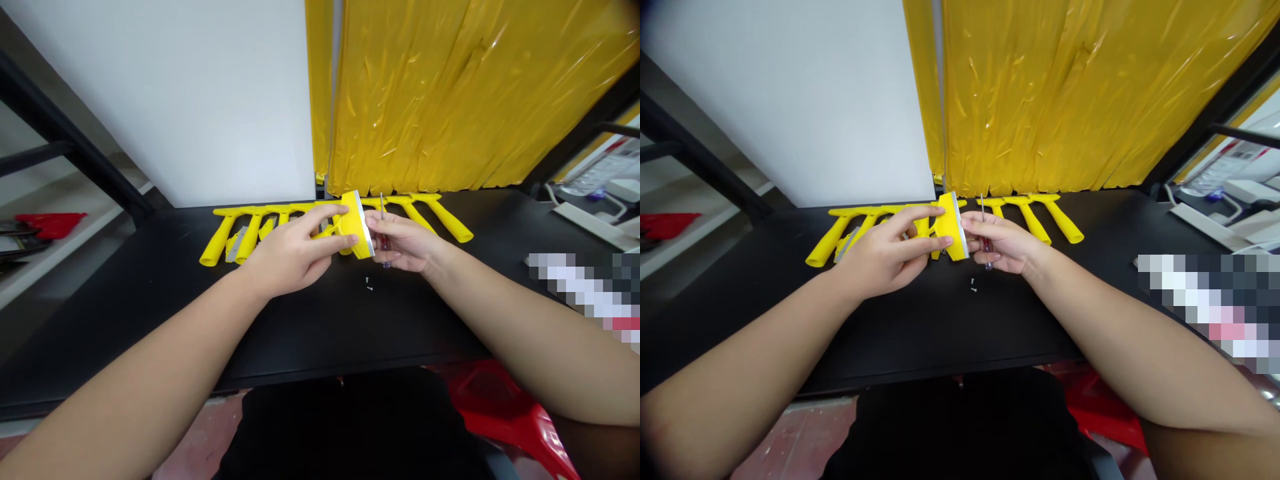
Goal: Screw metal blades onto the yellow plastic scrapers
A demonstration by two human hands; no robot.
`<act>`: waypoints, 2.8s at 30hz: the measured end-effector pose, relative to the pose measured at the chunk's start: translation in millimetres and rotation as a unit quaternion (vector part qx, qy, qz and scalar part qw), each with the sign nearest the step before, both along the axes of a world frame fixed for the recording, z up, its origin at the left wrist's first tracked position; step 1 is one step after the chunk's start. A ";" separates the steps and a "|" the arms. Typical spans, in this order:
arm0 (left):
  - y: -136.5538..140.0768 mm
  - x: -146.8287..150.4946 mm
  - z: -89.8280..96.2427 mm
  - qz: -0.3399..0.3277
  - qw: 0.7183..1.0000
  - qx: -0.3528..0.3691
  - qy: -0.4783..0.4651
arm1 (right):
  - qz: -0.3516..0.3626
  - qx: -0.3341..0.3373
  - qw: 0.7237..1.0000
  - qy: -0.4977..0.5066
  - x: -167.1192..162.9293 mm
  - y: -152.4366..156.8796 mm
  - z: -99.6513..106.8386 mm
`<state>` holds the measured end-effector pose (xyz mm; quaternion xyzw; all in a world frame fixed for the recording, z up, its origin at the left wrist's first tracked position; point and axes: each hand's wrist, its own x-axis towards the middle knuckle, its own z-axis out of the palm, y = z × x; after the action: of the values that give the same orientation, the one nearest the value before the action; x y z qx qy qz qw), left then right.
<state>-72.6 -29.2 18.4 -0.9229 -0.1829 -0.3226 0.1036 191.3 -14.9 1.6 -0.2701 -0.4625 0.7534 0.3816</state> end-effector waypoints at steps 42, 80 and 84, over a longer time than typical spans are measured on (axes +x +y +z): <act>1.0 -0.7 0.3 -0.007 1.000 -0.012 -0.008 | -0.026 0.042 0.998 -0.037 0.3 -4.4 9.1; 16.1 7.4 3.7 -0.047 0.595 -0.701 -0.389 | 0.093 0.372 0.785 -0.487 11.4 -20.1 23.9; 19.7 4.9 0.1 -0.056 0.586 -0.729 -0.351 | -0.060 0.413 0.821 -0.389 15.5 -16.6 26.5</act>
<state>-67.7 -9.4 18.6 -0.5129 -0.3269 -0.3853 -0.6940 206.8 -31.5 28.1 -0.3847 -0.8234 0.2999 0.2900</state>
